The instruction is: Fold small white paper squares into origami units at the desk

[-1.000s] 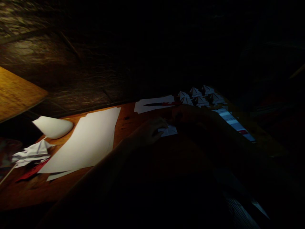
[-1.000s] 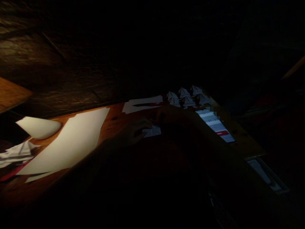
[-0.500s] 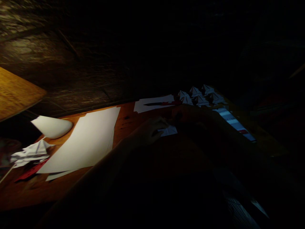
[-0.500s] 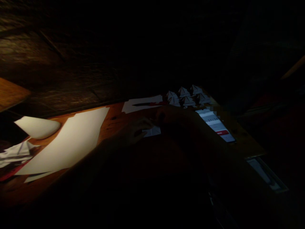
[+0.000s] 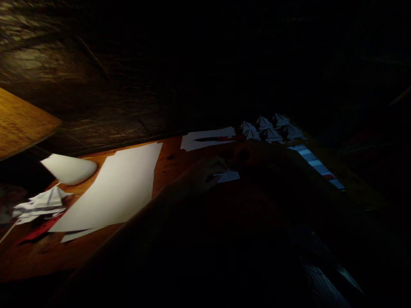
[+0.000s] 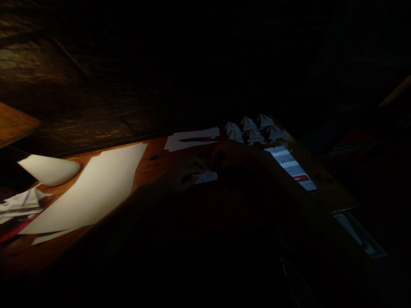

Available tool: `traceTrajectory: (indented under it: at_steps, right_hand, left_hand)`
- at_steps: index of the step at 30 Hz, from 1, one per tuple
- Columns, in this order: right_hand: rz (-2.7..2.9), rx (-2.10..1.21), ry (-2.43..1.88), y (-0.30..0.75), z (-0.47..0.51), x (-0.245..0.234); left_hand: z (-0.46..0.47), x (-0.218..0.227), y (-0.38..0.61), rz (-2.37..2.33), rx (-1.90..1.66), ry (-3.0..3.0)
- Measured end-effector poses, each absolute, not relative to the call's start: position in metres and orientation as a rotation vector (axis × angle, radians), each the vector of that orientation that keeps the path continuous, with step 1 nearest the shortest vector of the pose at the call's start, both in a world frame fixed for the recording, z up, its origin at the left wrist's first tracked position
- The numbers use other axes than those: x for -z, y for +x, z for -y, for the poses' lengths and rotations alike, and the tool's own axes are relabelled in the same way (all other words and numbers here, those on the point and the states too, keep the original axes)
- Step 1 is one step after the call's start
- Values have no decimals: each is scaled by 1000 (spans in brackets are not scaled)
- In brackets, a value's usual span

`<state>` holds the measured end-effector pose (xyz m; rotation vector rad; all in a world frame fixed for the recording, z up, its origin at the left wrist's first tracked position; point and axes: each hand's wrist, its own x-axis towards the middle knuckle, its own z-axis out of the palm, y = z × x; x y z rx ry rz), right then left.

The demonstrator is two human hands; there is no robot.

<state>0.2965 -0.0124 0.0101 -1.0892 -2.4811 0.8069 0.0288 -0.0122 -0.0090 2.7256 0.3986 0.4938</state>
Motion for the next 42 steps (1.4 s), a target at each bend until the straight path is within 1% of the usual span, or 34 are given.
traceTrajectory:
  at_steps: [7,14,22,28,34,42]
  right_hand:
    - [2398,-759,-1243,289,19,-13]
    - [2408,-741,-1268,289,15,-9]
    - [2380,-871,-1194,291,13,-7]
    - [2433,-759,-1252,293,11,-8]
    - [2491,-745,-1245,292,18,-16]
    - [2584,-693,-1430,286,29,-30]
  left_hand:
    - [9,13,28,-411,-451,2686]
    - [9,15,26,-412,-428,2666]
    - [10,14,27,-414,-438,2656]
    - [8,16,27,-403,-463,2671]
    - [12,10,29,-465,-435,2747]
    - [12,11,30,-474,-451,2786]
